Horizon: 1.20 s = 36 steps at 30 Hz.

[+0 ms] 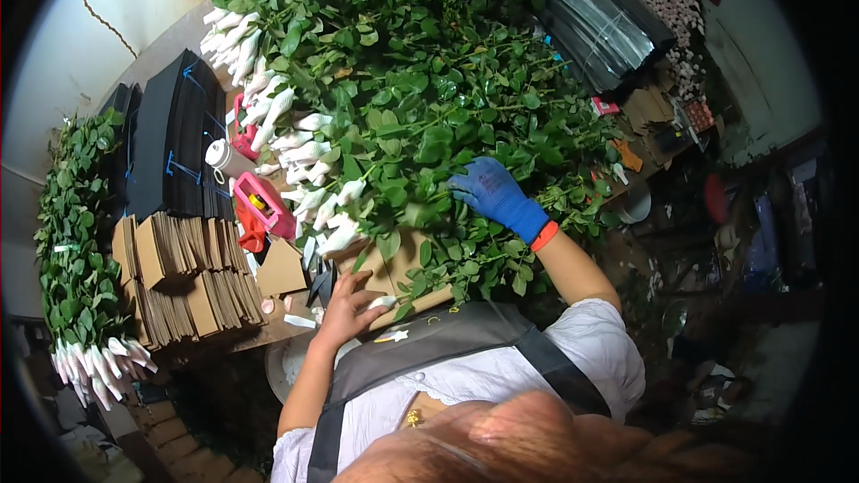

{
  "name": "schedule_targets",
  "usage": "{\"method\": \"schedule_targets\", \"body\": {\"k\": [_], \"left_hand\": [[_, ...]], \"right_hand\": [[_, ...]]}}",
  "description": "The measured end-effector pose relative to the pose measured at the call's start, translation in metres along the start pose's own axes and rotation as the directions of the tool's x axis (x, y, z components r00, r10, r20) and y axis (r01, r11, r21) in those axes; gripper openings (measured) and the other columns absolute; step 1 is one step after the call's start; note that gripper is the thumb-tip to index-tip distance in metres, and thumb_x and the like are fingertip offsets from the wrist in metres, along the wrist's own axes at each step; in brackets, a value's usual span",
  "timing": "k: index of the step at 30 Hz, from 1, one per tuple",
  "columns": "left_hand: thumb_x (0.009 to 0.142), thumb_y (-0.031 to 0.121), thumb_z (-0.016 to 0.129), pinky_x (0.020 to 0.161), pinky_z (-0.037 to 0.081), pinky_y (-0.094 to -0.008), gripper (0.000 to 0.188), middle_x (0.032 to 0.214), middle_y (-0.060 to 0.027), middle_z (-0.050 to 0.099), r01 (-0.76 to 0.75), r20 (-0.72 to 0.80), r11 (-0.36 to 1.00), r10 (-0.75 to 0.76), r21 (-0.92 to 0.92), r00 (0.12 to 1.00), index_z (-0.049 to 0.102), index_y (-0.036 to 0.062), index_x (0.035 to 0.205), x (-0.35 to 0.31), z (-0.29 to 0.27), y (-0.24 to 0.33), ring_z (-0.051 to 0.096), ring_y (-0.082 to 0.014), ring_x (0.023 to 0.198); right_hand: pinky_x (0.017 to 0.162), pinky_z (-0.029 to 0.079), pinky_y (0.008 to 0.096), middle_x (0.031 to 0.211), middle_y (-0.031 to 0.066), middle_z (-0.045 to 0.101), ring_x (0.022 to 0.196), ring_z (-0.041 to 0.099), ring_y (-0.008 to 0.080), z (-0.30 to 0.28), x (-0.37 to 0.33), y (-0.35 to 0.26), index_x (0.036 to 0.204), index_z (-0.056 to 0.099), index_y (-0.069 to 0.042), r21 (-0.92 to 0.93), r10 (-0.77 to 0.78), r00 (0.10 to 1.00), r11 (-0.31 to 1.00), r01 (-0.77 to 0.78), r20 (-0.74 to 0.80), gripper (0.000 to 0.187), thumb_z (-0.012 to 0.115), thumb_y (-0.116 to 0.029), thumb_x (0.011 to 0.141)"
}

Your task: The person places pink roses into a small cardboard box, folds the flaps to close it, and applies tape from a dispenser to seal the package.

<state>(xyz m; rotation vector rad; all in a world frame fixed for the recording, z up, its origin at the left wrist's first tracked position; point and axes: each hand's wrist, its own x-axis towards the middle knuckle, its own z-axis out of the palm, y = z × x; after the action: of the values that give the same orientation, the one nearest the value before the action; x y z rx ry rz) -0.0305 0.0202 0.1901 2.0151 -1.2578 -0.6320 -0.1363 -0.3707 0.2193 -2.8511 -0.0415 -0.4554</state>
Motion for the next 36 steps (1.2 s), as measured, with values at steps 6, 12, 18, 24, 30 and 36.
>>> {"method": "schedule_targets", "body": {"k": [6, 12, 18, 24, 30, 36], "left_hand": [[0.076, 0.025, 0.085, 0.111, 0.039, -0.0483, 0.028, 0.135, -0.0146, 0.058, -0.019, -0.032, 0.998, 0.021, 0.059, 0.999, 0.078, 0.0096, 0.098, -0.006, -0.001, -0.002, 0.042, -0.0412, 0.138], [0.075, 0.024, 0.086, 0.111, 0.039, -0.0487, 0.029, 0.136, -0.0141, 0.058, -0.028, -0.015, 0.998, 0.029, 0.058, 0.999, 0.078, 0.0092, 0.099, 0.002, 0.002, -0.001, 0.041, -0.0413, 0.139], [0.074, 0.022, 0.087, 0.112, 0.039, -0.0482, 0.029, 0.136, -0.0152, 0.058, -0.007, -0.045, 0.999, 0.009, 0.044, 0.999, 0.079, 0.0099, 0.099, 0.001, 0.001, 0.001, 0.041, -0.0409, 0.139], [0.075, 0.024, 0.086, 0.112, 0.038, -0.0472, 0.029, 0.136, -0.0159, 0.059, -0.029, -0.054, 0.999, 0.03, 0.025, 0.998, 0.078, 0.0086, 0.099, -0.003, 0.002, -0.001, 0.039, -0.0401, 0.141], [0.077, 0.027, 0.085, 0.111, 0.039, -0.0475, 0.03, 0.134, -0.0174, 0.058, -0.005, -0.027, 0.998, 0.006, 0.06, 1.0, 0.078, 0.0083, 0.099, -0.005, 0.003, -0.005, 0.042, -0.0412, 0.138], [0.075, 0.026, 0.086, 0.111, 0.04, -0.0478, 0.032, 0.138, -0.0148, 0.057, -0.014, -0.03, 0.998, 0.016, 0.067, 0.999, 0.077, 0.0079, 0.1, -0.002, 0.001, -0.003, 0.041, -0.0419, 0.138]], "right_hand": [[0.094, 0.049, 0.0442, 0.109, 0.0103, 0.065, 0.102, 0.062, 0.0297, -0.053, 0.025, -0.013, 0.124, 0.067, -0.027, 0.044, 0.388, 0.871, 0.907, -0.42, 0.301, 0.037, 0.067, -0.03, 0.088], [0.105, 0.043, 0.045, 0.126, 0.0056, 0.061, 0.115, 0.058, 0.0289, 0.004, 0.087, 0.038, 0.117, 0.068, -0.025, -0.434, -0.075, 0.977, 0.901, -0.02, -0.199, 0.036, 0.072, -0.018, 0.083], [0.108, 0.042, 0.0464, 0.13, 0.0034, 0.056, 0.123, 0.05, 0.0267, -0.054, 0.136, 0.014, 0.109, 0.066, -0.018, -0.373, -0.116, 0.787, 0.915, -0.153, -0.606, 0.029, 0.075, -0.021, 0.081], [0.106, 0.045, 0.0442, 0.13, 0.0017, 0.056, 0.123, 0.05, 0.0256, -0.084, 0.114, -0.01, 0.111, 0.067, -0.019, -0.374, -0.186, 0.859, 0.927, -0.007, -0.478, 0.033, 0.076, -0.017, 0.079], [0.11, 0.043, 0.044, 0.136, 0.0075, 0.055, 0.122, 0.055, 0.0278, -0.056, 0.071, -0.035, 0.134, 0.058, -0.02, -0.338, -0.079, 0.996, 0.94, 0.057, -0.051, 0.055, 0.069, -0.007, 0.081], [0.111, 0.041, 0.0442, 0.138, 0.0104, 0.055, 0.126, 0.052, 0.0306, -0.011, 0.078, -0.008, 0.138, 0.058, -0.02, -0.227, -0.023, 0.966, 0.97, 0.084, 0.258, 0.056, 0.061, -0.002, 0.085]]}}
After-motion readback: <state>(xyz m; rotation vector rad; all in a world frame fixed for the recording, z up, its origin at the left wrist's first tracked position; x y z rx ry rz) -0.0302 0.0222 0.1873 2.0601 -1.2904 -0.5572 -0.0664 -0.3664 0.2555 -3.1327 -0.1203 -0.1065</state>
